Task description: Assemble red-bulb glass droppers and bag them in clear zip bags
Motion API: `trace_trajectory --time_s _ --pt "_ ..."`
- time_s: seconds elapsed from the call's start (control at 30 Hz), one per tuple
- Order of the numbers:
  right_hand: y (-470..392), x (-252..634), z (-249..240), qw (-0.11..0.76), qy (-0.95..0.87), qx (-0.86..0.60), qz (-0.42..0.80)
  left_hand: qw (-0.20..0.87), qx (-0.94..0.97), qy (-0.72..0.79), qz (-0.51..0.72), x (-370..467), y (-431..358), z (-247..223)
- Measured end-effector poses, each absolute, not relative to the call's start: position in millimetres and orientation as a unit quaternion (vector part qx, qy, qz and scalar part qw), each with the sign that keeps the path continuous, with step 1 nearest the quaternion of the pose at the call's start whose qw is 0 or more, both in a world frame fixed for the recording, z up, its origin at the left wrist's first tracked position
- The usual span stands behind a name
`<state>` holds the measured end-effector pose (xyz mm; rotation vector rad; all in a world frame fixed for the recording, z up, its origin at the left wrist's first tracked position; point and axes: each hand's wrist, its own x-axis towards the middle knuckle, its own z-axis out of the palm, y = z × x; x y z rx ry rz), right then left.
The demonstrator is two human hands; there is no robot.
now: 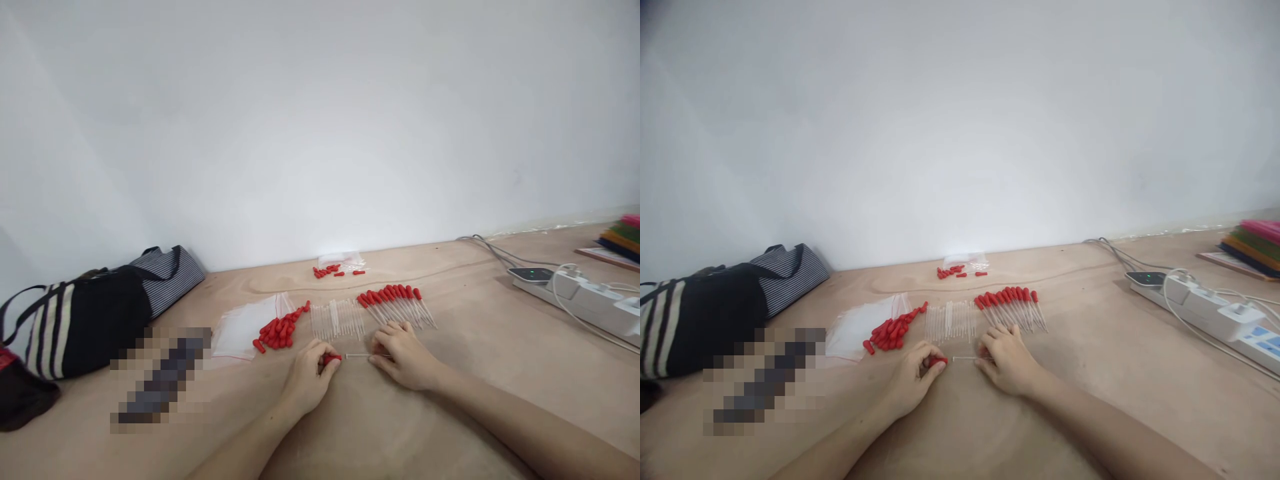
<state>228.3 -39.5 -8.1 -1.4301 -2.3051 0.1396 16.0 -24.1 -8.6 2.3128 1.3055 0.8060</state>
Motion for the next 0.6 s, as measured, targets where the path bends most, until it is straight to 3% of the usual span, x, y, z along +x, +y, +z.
trace_trajectory --time_s 0.13,0.6 --pt "-31.2 221.9 -11.3 0.226 -0.803 -0.537 0.126 0.194 0.818 0.454 0.295 13.2 -23.9 -11.4" --pt "-40.3 208.1 -24.8 0.304 -0.798 -0.51 0.104 0.23 0.805 0.462 0.293 14.0 -24.9 -12.5"
